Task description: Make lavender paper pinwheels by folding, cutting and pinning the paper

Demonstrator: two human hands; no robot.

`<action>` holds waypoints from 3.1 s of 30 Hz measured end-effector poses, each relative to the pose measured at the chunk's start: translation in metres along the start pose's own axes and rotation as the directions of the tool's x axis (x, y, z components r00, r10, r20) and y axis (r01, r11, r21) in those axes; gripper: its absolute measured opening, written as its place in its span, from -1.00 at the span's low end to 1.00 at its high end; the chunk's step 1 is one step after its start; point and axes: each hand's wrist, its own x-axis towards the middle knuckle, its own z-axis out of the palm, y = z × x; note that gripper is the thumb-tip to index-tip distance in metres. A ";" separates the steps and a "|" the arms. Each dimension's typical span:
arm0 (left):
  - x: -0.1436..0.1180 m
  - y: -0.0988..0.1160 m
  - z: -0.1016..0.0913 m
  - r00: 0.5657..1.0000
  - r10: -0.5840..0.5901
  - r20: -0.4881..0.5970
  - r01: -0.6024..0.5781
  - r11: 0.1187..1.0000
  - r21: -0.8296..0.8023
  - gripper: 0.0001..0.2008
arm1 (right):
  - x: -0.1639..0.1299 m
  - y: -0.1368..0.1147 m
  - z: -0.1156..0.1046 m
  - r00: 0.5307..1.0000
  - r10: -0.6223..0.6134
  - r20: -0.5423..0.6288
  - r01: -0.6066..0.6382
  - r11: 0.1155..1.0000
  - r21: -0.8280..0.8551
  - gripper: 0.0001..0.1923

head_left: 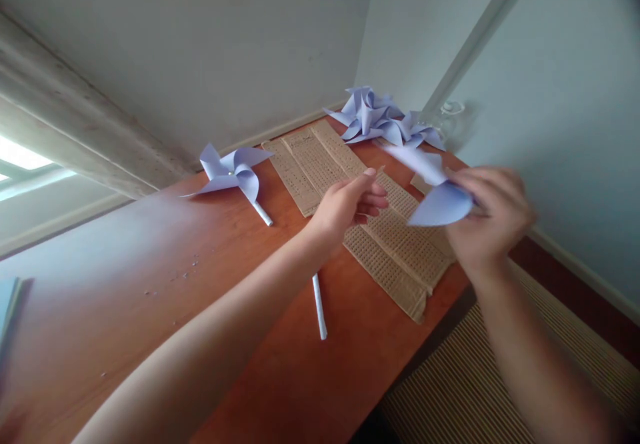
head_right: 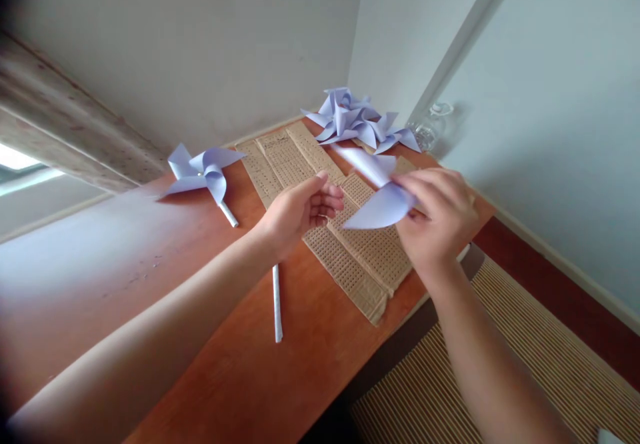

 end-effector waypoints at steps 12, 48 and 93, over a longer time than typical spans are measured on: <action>0.157 0.008 0.003 0.717 0.426 0.552 -0.568 -0.102 0.817 -0.74 | -0.024 0.078 0.041 0.616 0.734 -0.286 -0.487 0.641 0.593 -0.66; 0.191 -0.004 0.009 0.718 0.599 0.356 -0.530 0.138 0.837 -0.83 | 0.088 0.088 0.100 0.826 -0.010 0.563 0.143 0.971 -0.191 -0.68; 0.193 -0.001 0.002 0.729 0.570 0.379 -0.382 -0.121 0.916 -0.67 | 0.105 0.059 0.094 0.433 0.232 0.871 0.361 0.841 -0.403 -0.68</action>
